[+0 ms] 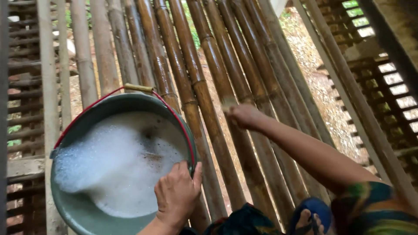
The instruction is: Scrubbing bamboo slats with a brush and soapy water to clean them.
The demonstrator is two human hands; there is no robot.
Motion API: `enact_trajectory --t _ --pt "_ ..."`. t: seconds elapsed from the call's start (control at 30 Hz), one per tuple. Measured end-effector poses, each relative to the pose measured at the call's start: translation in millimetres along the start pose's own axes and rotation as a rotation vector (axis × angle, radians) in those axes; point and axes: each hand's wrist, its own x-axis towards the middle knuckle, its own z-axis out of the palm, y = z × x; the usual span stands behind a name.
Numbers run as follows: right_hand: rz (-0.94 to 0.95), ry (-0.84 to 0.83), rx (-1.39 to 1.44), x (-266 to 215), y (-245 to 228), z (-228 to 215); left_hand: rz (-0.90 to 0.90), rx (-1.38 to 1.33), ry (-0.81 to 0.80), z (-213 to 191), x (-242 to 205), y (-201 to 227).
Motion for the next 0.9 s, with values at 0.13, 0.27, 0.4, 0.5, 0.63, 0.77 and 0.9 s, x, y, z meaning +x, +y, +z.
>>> enact_trajectory --t 0.13,0.27,0.4,0.5,0.63,0.77,0.9 --pt "-0.178 -0.18 -0.026 3.4 -29.8 -51.9 -0.002 -0.019 -0.014 -0.7 0.8 1.4" --pt "-0.206 0.133 0.202 88.5 -25.9 -75.0 -0.009 -0.005 0.008 1.2 2.2 1.0" --pt "-0.153 0.397 0.247 172.5 -27.1 -78.7 -0.026 0.023 0.065 9.2 0.5 1.8" --pt "-0.033 0.43 0.274 223.0 -10.0 -33.3 -0.061 0.005 0.039 11.8 1.4 1.7" --pt "0.013 0.155 0.189 212.2 -22.8 1.1 -0.083 0.048 0.183 14.2 13.5 7.1" --pt "-0.223 0.09 -0.104 136.8 -66.7 25.1 -0.06 0.02 0.133 6.1 12.9 8.2" --pt "-0.625 0.119 -0.038 22.3 -102.5 61.5 -0.093 0.003 0.114 4.3 15.1 8.9"
